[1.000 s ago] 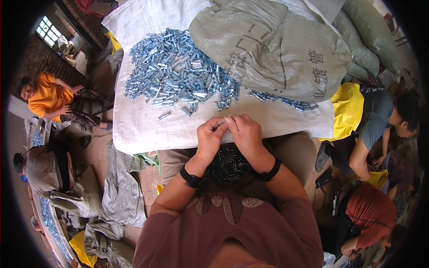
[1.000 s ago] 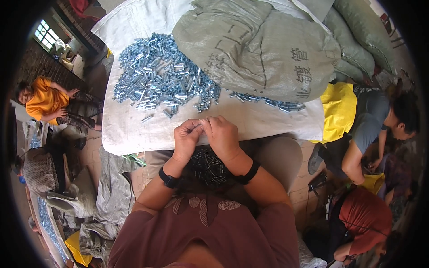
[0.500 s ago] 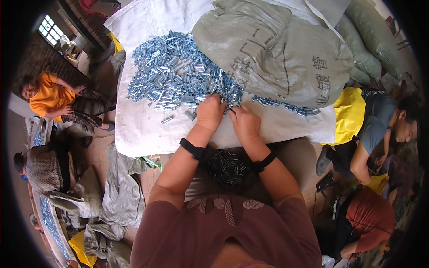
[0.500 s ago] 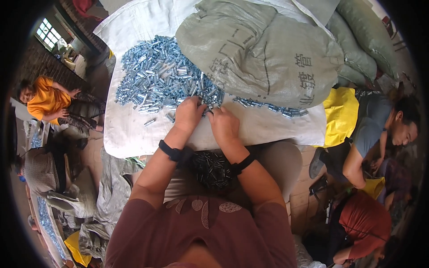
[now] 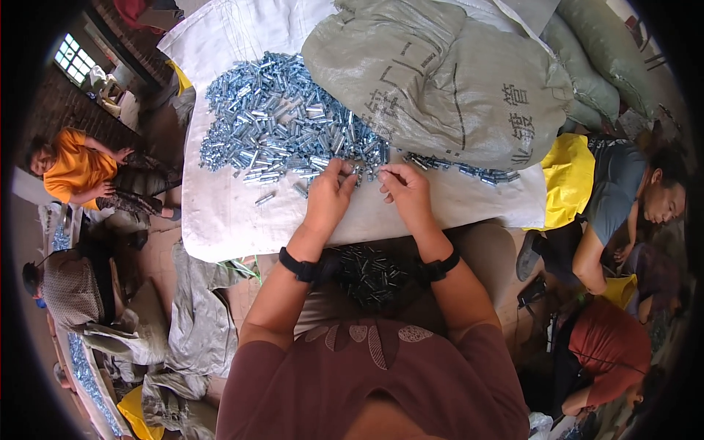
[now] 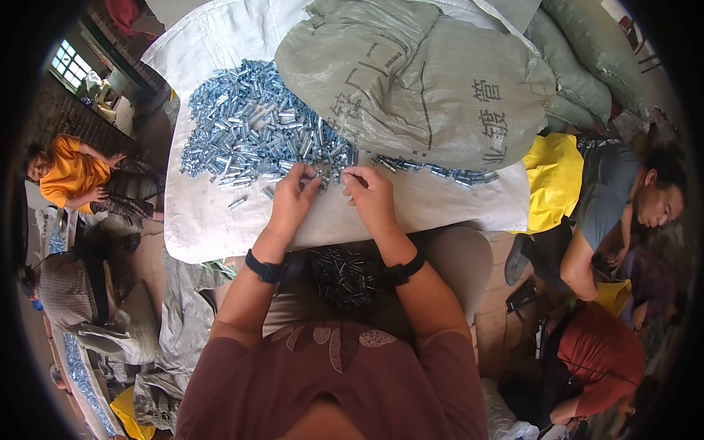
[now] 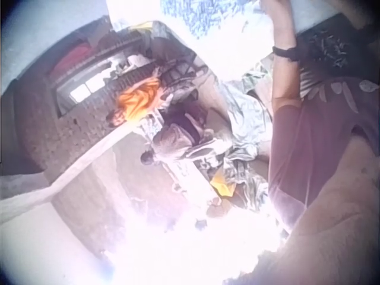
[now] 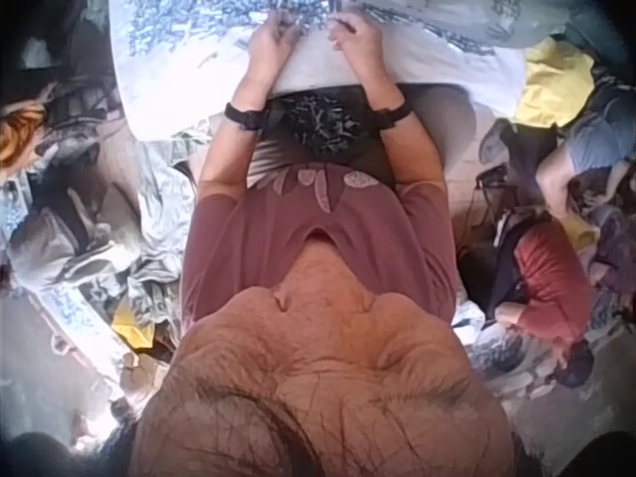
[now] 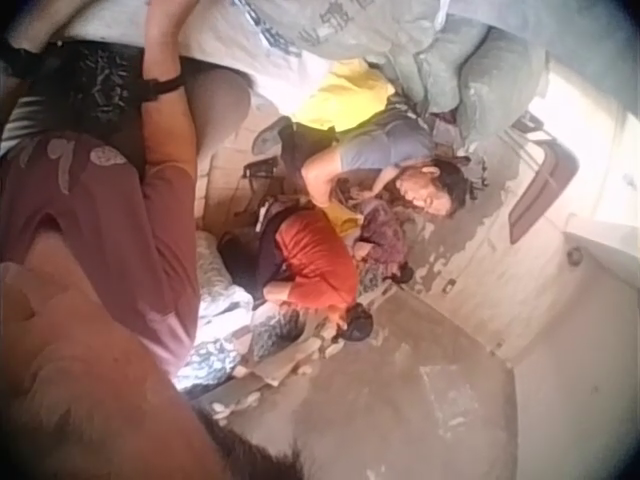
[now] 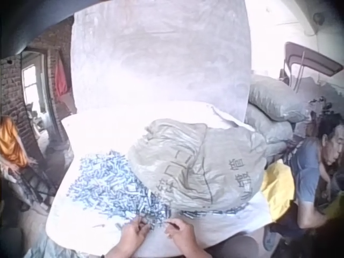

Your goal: Sorting and inspecting small silver metal tubes or connectors on a workspace.

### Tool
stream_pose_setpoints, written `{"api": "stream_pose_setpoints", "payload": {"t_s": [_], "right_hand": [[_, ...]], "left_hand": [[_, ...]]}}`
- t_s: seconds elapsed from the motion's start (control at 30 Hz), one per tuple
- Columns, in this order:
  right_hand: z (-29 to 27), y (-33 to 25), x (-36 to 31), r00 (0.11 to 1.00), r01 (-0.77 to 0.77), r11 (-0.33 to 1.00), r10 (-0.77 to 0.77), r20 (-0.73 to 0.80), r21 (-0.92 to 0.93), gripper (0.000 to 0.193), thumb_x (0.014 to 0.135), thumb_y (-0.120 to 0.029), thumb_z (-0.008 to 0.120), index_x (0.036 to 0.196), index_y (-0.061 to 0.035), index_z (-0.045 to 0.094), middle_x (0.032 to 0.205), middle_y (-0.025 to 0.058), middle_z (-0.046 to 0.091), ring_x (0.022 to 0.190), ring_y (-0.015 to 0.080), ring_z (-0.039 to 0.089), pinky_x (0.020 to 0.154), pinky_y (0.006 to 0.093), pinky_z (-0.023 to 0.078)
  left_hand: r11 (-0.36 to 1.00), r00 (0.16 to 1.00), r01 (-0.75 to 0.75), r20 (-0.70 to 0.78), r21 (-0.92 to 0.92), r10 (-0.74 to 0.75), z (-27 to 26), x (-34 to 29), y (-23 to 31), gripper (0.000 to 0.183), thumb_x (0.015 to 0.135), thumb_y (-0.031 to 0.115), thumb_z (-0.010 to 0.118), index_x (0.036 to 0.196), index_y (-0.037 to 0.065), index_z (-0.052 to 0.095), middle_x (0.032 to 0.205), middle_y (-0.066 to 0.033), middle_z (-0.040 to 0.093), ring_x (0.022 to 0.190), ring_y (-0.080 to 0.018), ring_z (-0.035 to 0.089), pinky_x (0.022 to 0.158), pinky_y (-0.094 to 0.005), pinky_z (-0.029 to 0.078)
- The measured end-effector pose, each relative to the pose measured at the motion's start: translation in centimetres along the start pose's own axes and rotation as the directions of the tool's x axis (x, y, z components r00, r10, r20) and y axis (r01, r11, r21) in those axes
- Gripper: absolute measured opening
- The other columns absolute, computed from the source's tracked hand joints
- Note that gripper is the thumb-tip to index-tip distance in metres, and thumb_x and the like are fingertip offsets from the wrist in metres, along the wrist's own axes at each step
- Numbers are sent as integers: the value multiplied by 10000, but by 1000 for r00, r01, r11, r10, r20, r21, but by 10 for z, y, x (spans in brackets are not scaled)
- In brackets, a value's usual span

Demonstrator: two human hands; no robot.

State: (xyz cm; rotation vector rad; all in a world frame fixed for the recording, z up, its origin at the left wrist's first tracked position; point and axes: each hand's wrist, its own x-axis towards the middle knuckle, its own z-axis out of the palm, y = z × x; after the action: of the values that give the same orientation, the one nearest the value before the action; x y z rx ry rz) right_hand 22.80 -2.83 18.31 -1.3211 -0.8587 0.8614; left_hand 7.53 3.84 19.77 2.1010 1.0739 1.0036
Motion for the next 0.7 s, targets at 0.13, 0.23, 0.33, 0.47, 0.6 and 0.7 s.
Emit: {"api": "stream_pose_setpoints", "payload": {"t_s": [0.13,0.23,0.33,0.47,0.6,0.7], "right_hand": [[-5,-16,-7,994,-76,982,62,86,173,193,863,-153,646,932,27,657,685,5,594,570,56,522,475,200,421],[-5,-20,-13,988,-101,984,82,134,145,178,866,-157,646,892,17,667,641,-4,569,525,46,487,447,195,383],[-4,-24,-18,989,-107,988,93,113,116,181,870,-167,645,873,12,669,610,-11,556,500,42,470,441,191,370],[-4,-26,-21,991,-95,988,82,106,124,195,865,-175,652,857,19,667,612,-20,547,504,30,463,433,188,362],[-3,-25,-23,986,165,967,-155,65,-196,188,845,-171,663,834,16,663,661,72,603,537,143,536,484,271,416],[1,-25,-29,926,368,838,-367,83,-403,177,840,-173,654,814,1,656,714,134,618,603,255,581,539,336,451]], "left_hand": [[940,987,122,141,-318,-80,2,-19,11,171,824,23,645,939,-5,522,791,-130,627,679,-211,623,619,-293,479],[840,975,201,186,-503,-122,5,-31,16,109,860,7,611,939,-8,537,780,-40,609,720,-103,580,635,-245,464],[730,959,277,231,-625,-166,5,-36,22,74,874,8,594,939,3,559,784,-9,605,698,-64,537,602,-208,425],[679,958,285,228,-677,-175,7,-40,26,90,886,20,570,974,7,584,752,2,592,580,-18,421,500,-165,314],[691,957,288,224,-663,-184,7,-43,26,71,884,23,573,951,8,592,730,1,591,542,-13,394,466,-167,288],[658,949,313,248,-685,-193,6,-45,25,68,885,28,572,946,11,596,717,-4,589,515,-14,382,445,-169,280]]}}
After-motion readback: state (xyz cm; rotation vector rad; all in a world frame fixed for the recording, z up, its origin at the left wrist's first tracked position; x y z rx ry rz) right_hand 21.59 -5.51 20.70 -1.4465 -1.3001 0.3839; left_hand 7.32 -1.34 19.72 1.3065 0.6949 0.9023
